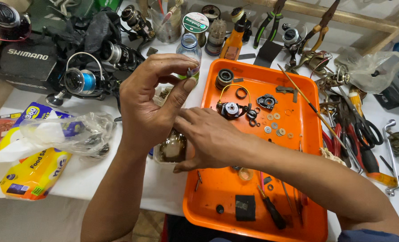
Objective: The person cleans disassembled fishing reel parts on an orange tray. They use a brush to scrub components in a liquid container, wipe them with a cloth, and apply lubricant with a small brush to various gears and mechanisms.
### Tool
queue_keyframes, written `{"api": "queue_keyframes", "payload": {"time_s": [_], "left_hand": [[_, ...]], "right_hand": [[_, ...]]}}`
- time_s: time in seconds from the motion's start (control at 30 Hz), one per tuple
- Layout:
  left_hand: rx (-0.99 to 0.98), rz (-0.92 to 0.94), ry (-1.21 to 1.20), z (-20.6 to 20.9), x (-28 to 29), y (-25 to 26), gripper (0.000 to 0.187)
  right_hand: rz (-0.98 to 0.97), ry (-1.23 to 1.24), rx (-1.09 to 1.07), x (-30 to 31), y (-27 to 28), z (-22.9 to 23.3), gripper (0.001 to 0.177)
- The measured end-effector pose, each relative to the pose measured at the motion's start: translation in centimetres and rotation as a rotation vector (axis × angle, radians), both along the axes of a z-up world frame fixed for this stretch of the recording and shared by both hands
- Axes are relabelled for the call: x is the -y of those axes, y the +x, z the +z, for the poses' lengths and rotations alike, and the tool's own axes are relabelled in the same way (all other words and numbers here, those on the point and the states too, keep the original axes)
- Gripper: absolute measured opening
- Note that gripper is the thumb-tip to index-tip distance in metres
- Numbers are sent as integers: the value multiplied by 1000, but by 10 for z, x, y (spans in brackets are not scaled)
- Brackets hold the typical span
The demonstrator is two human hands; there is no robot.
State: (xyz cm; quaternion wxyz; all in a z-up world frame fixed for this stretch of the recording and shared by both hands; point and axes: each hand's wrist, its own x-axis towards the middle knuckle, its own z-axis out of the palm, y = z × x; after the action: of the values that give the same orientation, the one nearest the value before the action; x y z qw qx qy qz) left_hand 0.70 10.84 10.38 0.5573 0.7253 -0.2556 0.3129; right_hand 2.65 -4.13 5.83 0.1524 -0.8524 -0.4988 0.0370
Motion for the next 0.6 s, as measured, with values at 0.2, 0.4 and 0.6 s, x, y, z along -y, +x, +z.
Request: {"api": "queue_keyframes", "payload": {"time_s": [0.2,0.4,0.6], "left_hand": [[24,38,33,2,-3,-1,11],[27,13,41,0,0,0,10],[31,-56,82,-7,8,2,14]], "right_hand": [[-21,-176,18,-12,-6,-16,108],[-81,-243,48,-11,-4,-30,99],[-160,-202,74,-14,13,-33,84]]}}
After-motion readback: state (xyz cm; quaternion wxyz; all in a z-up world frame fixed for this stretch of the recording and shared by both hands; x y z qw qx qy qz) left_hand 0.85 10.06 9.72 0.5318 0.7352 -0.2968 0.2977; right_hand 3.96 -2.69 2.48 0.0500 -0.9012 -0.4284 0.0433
